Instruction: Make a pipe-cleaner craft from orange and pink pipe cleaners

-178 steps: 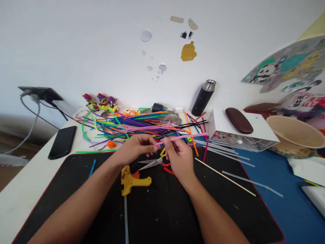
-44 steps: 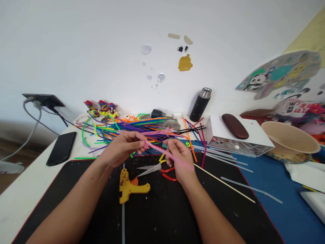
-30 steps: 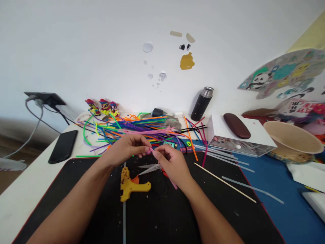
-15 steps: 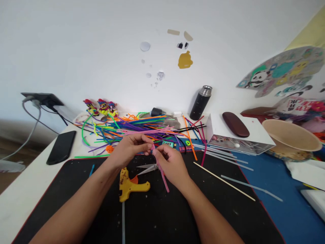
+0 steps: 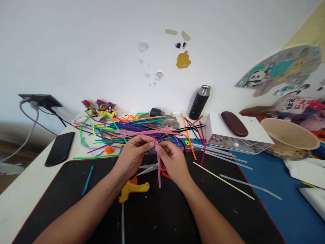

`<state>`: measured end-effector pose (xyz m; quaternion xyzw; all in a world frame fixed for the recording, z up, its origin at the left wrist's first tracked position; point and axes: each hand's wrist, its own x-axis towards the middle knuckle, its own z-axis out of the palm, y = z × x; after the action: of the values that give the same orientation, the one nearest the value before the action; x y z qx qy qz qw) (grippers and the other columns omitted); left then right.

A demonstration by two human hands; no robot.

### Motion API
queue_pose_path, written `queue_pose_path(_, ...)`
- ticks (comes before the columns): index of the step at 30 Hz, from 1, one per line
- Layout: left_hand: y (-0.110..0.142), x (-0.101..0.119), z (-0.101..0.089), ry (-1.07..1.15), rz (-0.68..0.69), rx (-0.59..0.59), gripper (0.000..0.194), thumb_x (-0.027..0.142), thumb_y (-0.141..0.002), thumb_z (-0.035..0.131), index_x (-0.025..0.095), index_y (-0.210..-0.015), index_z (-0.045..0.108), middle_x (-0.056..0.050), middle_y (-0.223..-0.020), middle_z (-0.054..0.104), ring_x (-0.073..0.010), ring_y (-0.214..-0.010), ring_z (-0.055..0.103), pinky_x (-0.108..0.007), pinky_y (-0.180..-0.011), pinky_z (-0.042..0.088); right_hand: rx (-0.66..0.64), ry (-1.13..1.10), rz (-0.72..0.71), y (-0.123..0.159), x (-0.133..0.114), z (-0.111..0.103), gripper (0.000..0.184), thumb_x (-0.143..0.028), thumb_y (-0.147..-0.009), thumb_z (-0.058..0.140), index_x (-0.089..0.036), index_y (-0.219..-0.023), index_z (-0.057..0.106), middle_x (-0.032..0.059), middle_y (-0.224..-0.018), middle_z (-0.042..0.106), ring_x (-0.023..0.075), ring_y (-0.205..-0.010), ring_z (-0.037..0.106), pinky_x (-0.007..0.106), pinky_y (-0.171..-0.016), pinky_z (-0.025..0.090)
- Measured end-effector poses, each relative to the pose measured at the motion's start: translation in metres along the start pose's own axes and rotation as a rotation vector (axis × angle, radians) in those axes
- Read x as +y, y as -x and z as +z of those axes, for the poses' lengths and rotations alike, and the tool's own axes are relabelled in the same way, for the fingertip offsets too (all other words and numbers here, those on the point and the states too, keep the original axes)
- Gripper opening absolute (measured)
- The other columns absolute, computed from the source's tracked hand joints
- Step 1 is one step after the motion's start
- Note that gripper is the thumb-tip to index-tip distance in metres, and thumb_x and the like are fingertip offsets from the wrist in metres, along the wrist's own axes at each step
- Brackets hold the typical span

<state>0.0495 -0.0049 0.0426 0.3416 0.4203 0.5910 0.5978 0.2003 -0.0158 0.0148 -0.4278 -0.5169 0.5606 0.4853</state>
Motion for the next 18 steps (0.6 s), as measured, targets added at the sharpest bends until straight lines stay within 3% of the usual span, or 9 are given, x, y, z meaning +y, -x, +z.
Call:
queue_pose_path(7, 0.003, -0.011, 0.001, -0.086, 0.06, 0.022, 0.023, 0.032, -0.066, 0.097, 0.02, -0.076, 0.081, -0.003, -0.082, 0.078, -0.017, -0.08, 0.069, -0.029, -0.083, 0.055, 0.037, -0.023, -0.008, 0.001, -0.003, 0.002, 0.037, -0.057, -0.092, 0.072, -0.021, -0.094, 0.067, -0.0074, -0.056, 0.051, 0.0108, -0.043, 0.043, 0.024, -0.043, 0.035)
queue_pose_path(14, -0.001, -0.003, -0.007, -0.207, 0.055, -0.029, 0.028, 0.031, -0.068, 0.096, 0.021, -0.09, 0.083, -0.004, -0.092, 0.08, -0.0188, -0.085, 0.071, -0.03, -0.083, 0.057, 0.025, 0.002, -0.012, 0.002, -0.003, 0.001, 0.036, -0.056, -0.093, 0.071, -0.021, -0.087, 0.065, -0.0066, -0.053, 0.054, 0.0112, -0.042, 0.048, 0.022, -0.042, 0.037)
queue_pose_path(18, -0.003, 0.002, -0.008, -0.237, 0.042, -0.081, 0.028, 0.032, -0.068, 0.096, 0.02, -0.09, 0.083, -0.004, -0.086, 0.079, -0.0177, -0.08, 0.07, -0.029, -0.078, 0.057, 0.029, 0.042, -0.042, 0.002, -0.004, 0.0, 0.035, -0.055, -0.094, 0.071, -0.021, -0.085, 0.065, -0.0063, -0.053, 0.053, 0.0114, -0.043, 0.048, 0.022, -0.042, 0.036)
